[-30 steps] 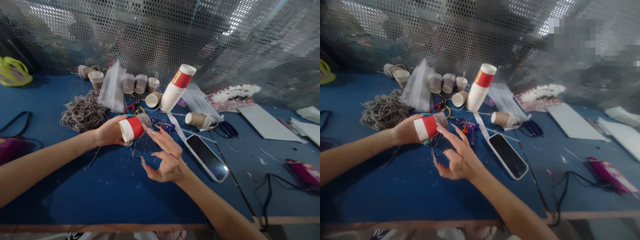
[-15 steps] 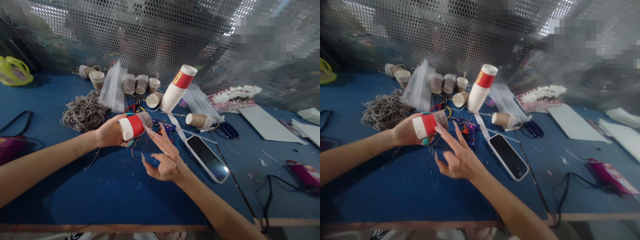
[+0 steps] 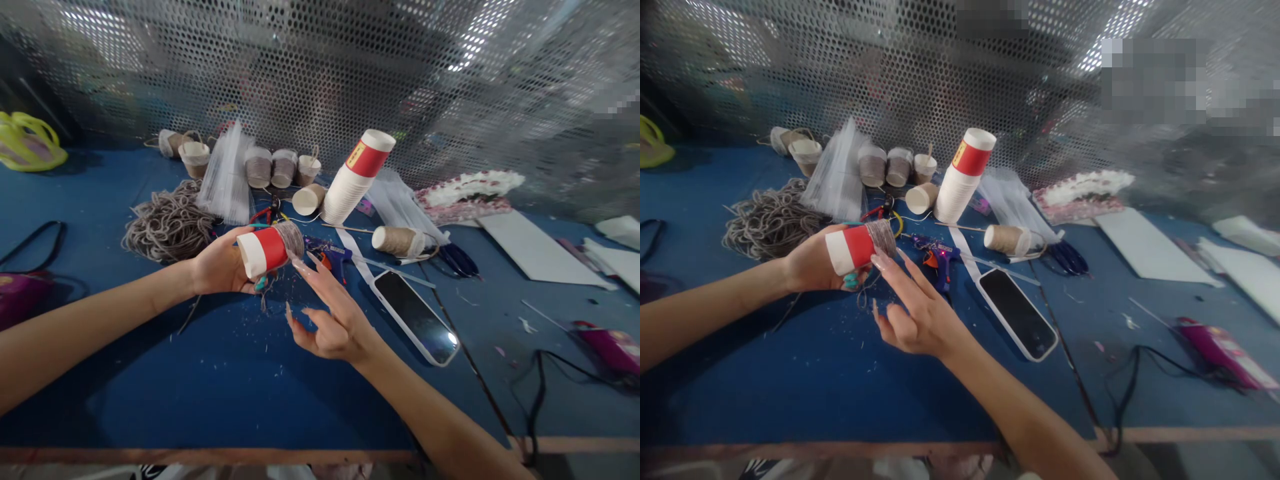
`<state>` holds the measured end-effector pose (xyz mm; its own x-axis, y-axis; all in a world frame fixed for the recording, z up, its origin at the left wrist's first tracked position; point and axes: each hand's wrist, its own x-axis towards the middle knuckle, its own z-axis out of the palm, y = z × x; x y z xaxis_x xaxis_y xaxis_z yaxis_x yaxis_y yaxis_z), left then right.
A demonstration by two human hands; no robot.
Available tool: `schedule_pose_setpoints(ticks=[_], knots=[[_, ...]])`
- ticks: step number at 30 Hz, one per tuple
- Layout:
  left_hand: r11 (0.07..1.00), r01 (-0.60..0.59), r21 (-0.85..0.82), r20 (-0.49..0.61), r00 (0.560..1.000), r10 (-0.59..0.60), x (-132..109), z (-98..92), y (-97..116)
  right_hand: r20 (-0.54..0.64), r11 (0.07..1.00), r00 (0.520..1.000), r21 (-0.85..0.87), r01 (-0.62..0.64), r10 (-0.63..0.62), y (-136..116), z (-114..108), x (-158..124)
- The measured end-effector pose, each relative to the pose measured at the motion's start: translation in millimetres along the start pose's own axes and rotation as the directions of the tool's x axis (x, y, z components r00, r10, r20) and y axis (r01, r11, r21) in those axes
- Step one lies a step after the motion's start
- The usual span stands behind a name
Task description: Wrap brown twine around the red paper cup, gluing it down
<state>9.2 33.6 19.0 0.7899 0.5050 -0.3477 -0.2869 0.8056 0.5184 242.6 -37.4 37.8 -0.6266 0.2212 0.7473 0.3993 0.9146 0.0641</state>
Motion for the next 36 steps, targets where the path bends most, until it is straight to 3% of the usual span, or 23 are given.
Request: schedule_pose_setpoints(ticks=[11,14,19,24,28,36], knots=[[0.999,0.013,-0.047,0.111,0.994,-0.008,-2,0.2,1,-0.035,0.992,0.996,-0.101,0.079,-0.083,2,3,-6],[0.999,0.007,-0.045,0.131,0.991,-0.001,-2,-0.7,2,-0.031,0.999,0.999,-0.040,0.017,-0.018,3,2,-10],[0.999,0.007,-0.042,0.098,0.995,-0.003,-1,-0.7,2,-0.062,0.996,0.998,-0.087,-0.028,0.023,2,-1,-9],[0.997,0.030,-0.073,0.071,0.997,-0.024,-2,2.7,1,0.049,0.978,0.995,-0.195,-0.076,0.087,-1,1,-8],[0.996,0.031,-0.089,0.072,0.997,-0.025,-3,4.6,-1,0.045,0.976,0.993,-0.195,-0.102,0.113,-1,1,-8],[0.990,0.049,-0.136,0.087,0.996,-0.037,-5,7.4,-1,0.057,0.951,0.994,-0.300,-0.071,0.092,-1,0,-7]])
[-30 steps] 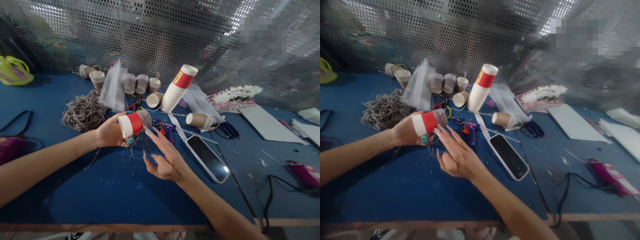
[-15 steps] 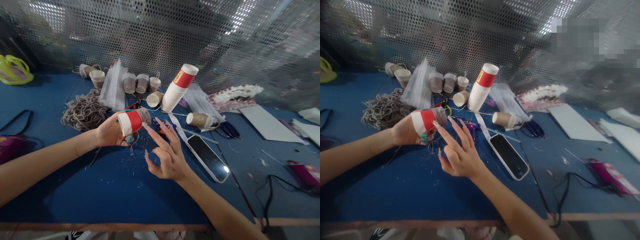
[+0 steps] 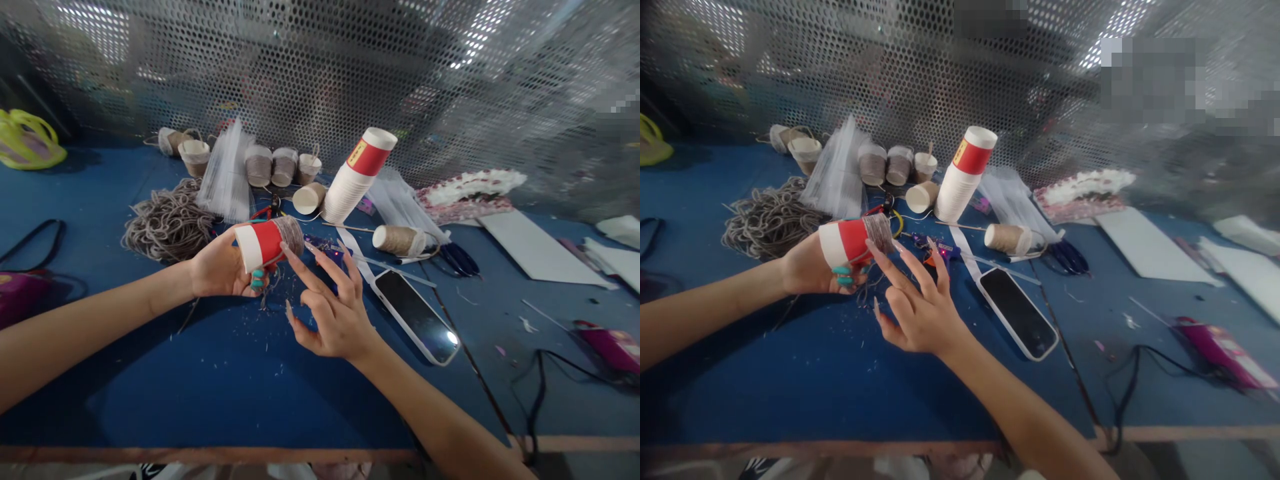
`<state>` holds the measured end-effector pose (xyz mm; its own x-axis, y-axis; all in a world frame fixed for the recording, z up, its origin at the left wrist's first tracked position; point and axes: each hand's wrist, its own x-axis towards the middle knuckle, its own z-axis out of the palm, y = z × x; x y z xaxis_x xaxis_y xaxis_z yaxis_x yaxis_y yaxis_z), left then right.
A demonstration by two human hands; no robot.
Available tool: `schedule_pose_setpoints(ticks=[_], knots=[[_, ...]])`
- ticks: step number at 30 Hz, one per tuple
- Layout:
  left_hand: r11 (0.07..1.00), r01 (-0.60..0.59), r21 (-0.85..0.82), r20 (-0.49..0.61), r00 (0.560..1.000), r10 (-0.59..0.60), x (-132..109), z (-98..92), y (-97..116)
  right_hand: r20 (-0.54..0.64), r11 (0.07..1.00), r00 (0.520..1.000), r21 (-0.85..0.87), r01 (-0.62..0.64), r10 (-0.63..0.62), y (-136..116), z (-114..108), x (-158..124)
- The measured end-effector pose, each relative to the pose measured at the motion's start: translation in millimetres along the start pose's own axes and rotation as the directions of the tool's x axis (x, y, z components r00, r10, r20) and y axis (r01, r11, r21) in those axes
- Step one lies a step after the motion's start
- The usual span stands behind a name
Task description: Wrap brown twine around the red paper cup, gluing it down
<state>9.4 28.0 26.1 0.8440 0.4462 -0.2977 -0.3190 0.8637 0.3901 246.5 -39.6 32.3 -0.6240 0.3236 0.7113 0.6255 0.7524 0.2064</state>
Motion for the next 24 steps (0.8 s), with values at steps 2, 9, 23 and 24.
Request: schedule_pose_setpoints(ticks=[2,9,23,24], knots=[[1.000,0.013,-0.028,0.016,1.000,-0.012,-0.6,2.3,0.1,-0.001,1.000,1.000,-0.025,0.007,-0.007,-0.1,-1.1,0.4],[0.997,0.023,-0.075,0.034,0.999,-0.020,-0.6,4.9,0.4,-0.026,0.990,0.999,-0.136,0.043,-0.047,-0.5,-4.8,3.9],[0.999,-0.007,-0.048,-0.005,1.000,0.007,0.0,0.5,0.2,-0.123,0.992,0.992,-0.127,0.018,-0.033,-1.9,-5.9,0.7],[0.999,-0.012,-0.042,-0.004,1.000,0.012,0.0,-0.1,0.0,-0.095,0.993,0.995,-0.121,0.018,-0.029,-2.2,-5.5,1.8]])
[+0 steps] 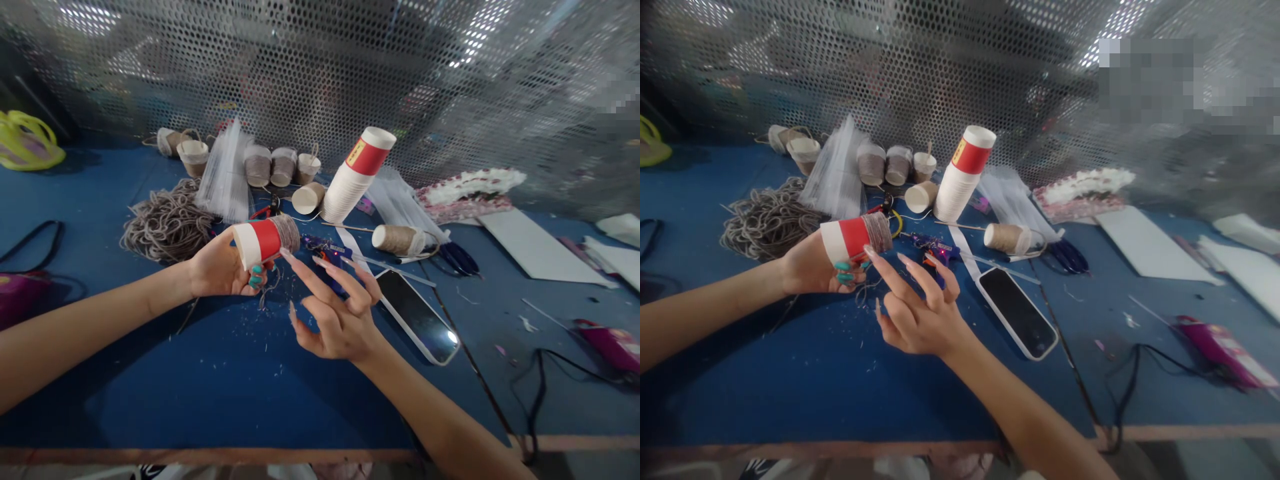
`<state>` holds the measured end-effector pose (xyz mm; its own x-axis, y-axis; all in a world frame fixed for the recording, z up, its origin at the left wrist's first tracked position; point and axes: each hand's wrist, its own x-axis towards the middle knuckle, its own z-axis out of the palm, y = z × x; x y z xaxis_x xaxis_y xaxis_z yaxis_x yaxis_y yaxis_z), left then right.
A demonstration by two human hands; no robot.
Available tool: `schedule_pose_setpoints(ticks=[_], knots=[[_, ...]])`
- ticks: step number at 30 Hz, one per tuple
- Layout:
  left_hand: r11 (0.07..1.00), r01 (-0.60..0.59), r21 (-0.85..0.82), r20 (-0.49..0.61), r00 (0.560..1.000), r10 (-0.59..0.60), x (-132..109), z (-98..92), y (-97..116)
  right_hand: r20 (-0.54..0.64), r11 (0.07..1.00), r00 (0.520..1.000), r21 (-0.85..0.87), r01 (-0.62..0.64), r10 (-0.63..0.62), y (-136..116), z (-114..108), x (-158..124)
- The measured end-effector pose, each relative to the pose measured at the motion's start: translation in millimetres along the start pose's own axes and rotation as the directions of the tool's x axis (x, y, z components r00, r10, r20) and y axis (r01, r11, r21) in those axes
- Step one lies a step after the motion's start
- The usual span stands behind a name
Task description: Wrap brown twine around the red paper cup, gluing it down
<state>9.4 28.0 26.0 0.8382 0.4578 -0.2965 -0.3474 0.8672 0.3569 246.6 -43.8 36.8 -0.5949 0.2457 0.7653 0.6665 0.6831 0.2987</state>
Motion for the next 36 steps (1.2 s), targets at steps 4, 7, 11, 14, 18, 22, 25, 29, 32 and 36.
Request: schedule_pose_setpoints(ticks=[4,7,11,14,18,22,25,29,32,36], knots=[[1.000,0.007,0.012,0.021,1.000,-0.007,0,0.5,0,0.083,1.000,0.997,-0.007,0.008,-0.008,0,0,2],[1.000,0.017,0.016,0.025,1.000,-0.018,-1,2.1,1,0.089,1.000,0.996,0.005,0.014,-0.014,1,-2,2],[0.999,-0.001,0.051,-0.020,1.000,0.002,-2,3.4,1,0.085,1.000,0.996,-0.004,0.008,-0.008,3,-3,2],[0.995,-0.022,0.093,-0.033,0.999,0.025,-3,4.1,1,0.087,1.000,0.996,0.019,0.000,-0.002,4,-3,1],[0.987,-0.028,0.156,-0.031,0.999,0.034,-1,1.6,2,0.071,0.994,0.997,0.100,-0.044,0.037,5,0,-3],[0.953,-0.061,0.298,-0.071,0.994,0.086,4,-2.6,-4,-0.009,0.891,0.950,0.349,-0.291,0.314,6,8,-6],[0.894,-0.093,0.438,-0.046,0.991,0.125,6,-1.6,-14,0.080,0.727,0.884,0.538,-0.427,0.460,6,14,-6],[0.827,-0.167,0.536,0.052,0.985,0.165,5,0.9,-25,0.248,0.620,0.867,0.616,-0.486,0.433,2,15,-5],[0.809,-0.228,0.542,0.092,0.973,0.213,5,0.0,-28,0.269,0.611,0.866,0.622,-0.491,0.422,-2,13,-5],[0.760,-0.274,0.589,0.152,0.961,0.229,7,-2.5,-33,0.170,0.639,0.888,0.638,-0.430,0.427,-5,15,-7]])
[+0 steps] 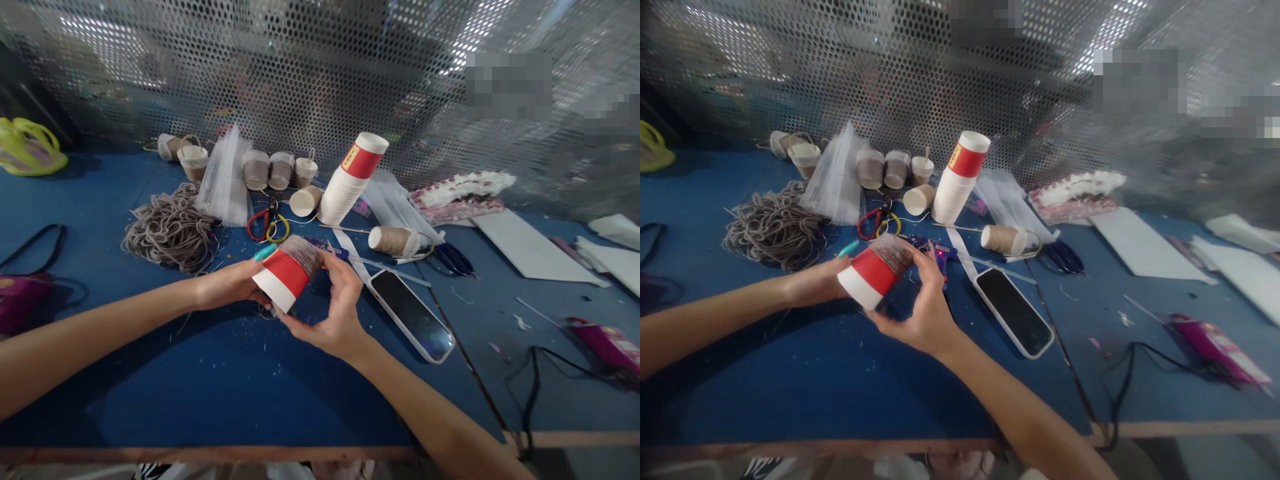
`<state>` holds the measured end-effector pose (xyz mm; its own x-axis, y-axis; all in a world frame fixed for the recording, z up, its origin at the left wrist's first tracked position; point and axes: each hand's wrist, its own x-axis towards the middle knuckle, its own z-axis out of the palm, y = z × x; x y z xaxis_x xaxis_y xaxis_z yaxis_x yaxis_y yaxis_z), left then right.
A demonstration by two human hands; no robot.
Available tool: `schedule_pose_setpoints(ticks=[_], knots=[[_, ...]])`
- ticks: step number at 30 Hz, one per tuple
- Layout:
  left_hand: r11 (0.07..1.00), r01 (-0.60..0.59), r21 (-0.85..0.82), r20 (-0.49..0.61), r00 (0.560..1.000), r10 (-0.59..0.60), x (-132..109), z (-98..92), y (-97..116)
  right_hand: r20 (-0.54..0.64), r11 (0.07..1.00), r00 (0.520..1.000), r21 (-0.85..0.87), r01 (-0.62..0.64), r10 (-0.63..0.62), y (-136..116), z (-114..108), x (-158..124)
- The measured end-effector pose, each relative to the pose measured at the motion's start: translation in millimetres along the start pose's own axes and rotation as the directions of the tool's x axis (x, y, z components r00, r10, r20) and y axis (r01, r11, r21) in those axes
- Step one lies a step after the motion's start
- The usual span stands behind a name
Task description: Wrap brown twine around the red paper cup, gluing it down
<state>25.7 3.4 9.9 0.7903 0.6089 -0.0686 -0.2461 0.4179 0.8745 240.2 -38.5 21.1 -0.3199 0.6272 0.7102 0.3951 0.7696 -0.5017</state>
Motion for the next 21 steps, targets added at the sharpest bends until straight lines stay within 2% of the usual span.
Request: schedule_pose_setpoints(ticks=[2,6,8,10,13,15,18,20,21], knots=[[0.999,-0.021,0.035,-0.032,0.999,0.022,1,0.2,-1,-0.030,1.000,0.999,-0.015,0.025,-0.025,2,1,0],[0.988,-0.113,0.102,-0.215,0.968,0.133,1,1.4,3,0.021,0.991,1.000,-0.136,-0.018,0.021,2,-1,3],[0.975,-0.128,0.184,-0.250,0.953,0.173,2,5.3,7,0.072,0.970,0.995,-0.241,-0.046,0.065,-1,-4,5],[0.953,-0.111,0.281,-0.248,0.951,0.184,2,12.0,8,0.155,0.951,0.985,-0.310,-0.020,0.072,-5,-7,6],[0.924,-0.072,0.375,-0.326,0.923,0.204,3,20.9,5,0.285,0.953,0.958,-0.294,0.067,0.020,-8,-8,7],[0.915,-0.080,0.395,-0.374,0.896,0.240,4,21.5,2,0.301,0.964,0.954,-0.250,0.093,-0.014,-7,-8,8],[0.889,-0.171,0.424,-0.432,0.825,0.364,5,14.3,1,0.175,0.969,0.979,-0.205,0.137,-0.102,0,-10,9],[0.842,-0.252,0.477,-0.472,0.735,0.487,4,8.4,2,0.010,0.952,0.992,-0.281,0.120,-0.122,9,-15,10],[0.814,-0.286,0.505,-0.488,0.684,0.543,4,6.2,2,-0.071,0.929,0.993,-0.364,0.065,-0.098,14,-18,10]])
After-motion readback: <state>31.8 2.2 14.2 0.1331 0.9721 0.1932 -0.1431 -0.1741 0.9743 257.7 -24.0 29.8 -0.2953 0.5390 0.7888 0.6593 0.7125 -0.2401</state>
